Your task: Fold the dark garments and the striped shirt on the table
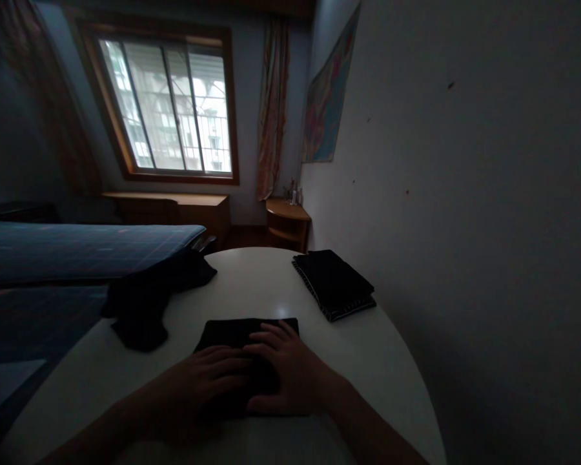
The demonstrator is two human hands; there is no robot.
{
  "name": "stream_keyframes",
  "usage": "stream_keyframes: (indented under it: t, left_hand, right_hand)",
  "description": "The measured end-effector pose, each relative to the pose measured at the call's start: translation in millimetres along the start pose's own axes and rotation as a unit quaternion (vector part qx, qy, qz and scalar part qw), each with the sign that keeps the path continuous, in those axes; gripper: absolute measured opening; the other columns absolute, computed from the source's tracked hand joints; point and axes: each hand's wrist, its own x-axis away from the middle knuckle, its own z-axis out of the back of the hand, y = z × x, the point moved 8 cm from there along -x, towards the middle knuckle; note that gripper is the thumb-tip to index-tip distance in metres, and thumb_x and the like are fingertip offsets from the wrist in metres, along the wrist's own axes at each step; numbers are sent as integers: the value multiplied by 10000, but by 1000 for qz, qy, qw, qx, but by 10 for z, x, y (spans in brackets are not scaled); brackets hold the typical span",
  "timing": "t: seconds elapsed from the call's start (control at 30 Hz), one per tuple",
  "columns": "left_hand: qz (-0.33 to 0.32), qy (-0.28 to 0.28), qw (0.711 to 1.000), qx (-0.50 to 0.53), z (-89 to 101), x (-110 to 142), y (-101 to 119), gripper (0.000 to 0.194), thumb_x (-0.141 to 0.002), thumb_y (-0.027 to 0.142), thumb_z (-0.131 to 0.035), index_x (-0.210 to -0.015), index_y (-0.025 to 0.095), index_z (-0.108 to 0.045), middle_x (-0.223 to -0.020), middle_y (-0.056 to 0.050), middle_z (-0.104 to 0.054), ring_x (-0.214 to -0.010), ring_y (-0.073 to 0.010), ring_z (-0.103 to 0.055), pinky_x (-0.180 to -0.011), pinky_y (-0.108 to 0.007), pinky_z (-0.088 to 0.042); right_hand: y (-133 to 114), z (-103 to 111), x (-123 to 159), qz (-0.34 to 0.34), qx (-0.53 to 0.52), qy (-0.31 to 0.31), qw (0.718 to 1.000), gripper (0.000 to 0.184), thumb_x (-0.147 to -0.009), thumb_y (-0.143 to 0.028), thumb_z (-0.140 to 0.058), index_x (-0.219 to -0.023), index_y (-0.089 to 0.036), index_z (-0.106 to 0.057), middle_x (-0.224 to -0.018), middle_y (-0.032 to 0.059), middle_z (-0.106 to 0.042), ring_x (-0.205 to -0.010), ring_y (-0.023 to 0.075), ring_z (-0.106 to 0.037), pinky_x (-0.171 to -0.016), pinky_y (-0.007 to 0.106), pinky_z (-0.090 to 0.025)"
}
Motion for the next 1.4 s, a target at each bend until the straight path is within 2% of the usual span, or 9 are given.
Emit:
stream_keyframes:
  t: [0.17, 0.33, 0.47, 0.63, 0.87, 1.0, 1.1, 1.27, 1.4]
  left_hand:
    - [-20, 32, 997, -66, -21, -2, -79, 551, -831, 157, -632, -1357, 278, -520, -1410, -50, -561, -1324, -277, -476, -1144, -478, -321]
    - [-3, 56, 995, -86, 37, 52, -185, 535, -839, 233, -671, -1352, 262, -521, -1363, -63, -594, -1241, -279, -544, -1069, -441, -407]
    - [0, 58, 994, -89, 36, 41, -121, 518, -835, 345, -692, -1318, 250, -533, -1312, -69, -620, -1194, -286, -566, -1014, -433, -446]
    - [-11, 77, 989, -126, 11, -11, -25, 351, -865, 230, -646, -1205, 198, -567, -1183, -65, -677, -1038, -254, -624, -912, -405, -491]
    - [-36, 95, 984, -144, 146, 93, -160, 141, -907, 133, -561, -1012, 211, -615, -1110, -29, -697, -1017, -209, -621, -914, -362, -480]
    - [59, 108, 974, -190, 263, 270, -549, 286, -859, 45, -544, -1038, 242, -649, -1204, -46, -654, -1105, -242, -599, -926, -396, -477]
    - [208, 94, 955, -191, 340, 405, -872, 353, -866, 55, -523, -1114, 269, -657, -1178, -65, -656, -1057, -245, -637, -857, -372, -505]
    - [508, 78, 852, -94, 376, 711, -1150, 351, -971, 311, -423, -1296, 240, -534, -976, -72, -734, -877, -281, -715, -702, -376, -525]
    - [535, 79, 841, -5, 228, 693, -1065, 550, -965, 483, -378, -1407, 158, -398, -899, -112, -749, -877, -326, -719, -754, -433, -524]
  right_hand:
    - [-76, -192, 20, -2, 8, -27, 1000, 899, -752, -517, -710, -1517, -267, -311, -1532, 89, -411, -1440, 326, -288, -1200, 534, -81]
    - [-117, -326, -22, -10, 89, 2, 996, 623, -853, -407, -613, -1420, -189, -471, -1469, 127, -493, -1356, 330, -416, -1161, 506, -233]
    - [-162, -362, -68, -23, 148, 6, 989, 438, -858, -273, -562, -1277, -151, -591, -1337, 134, -614, -1194, 303, -567, -979, 417, -449]
    - [-271, -386, -79, -52, 194, -5, 980, 255, -841, -190, -550, -1068, -136, -651, -1031, 108, -730, -924, 242, -666, -780, 324, -506]
    - [-239, -73, -52, -104, 61, 63, 991, 247, -885, -388, -581, -1031, -229, -700, -995, 36, -739, -925, 212, -672, -817, 318, -491]
    - [303, 204, -18, -213, 8, 145, 966, 320, -906, -361, -545, -1150, -198, -674, -1116, 86, -716, -1014, 227, -658, -889, 353, -476]
    - [611, 136, 1, -266, -70, 140, 951, 378, -902, -386, -548, -1214, -190, -634, -1115, 97, -717, -889, 208, -687, -803, 335, -502]
    - [622, -41, -20, -279, -139, 107, 944, 367, -867, -367, -599, -1195, -207, -625, -1053, 72, -733, -813, 192, -692, -719, 298, -499]
    - [589, -70, -12, -287, -146, 83, 943, 375, -826, -264, -633, -1194, -196, -622, -1011, 59, -730, -800, 177, -678, -710, 279, -480]
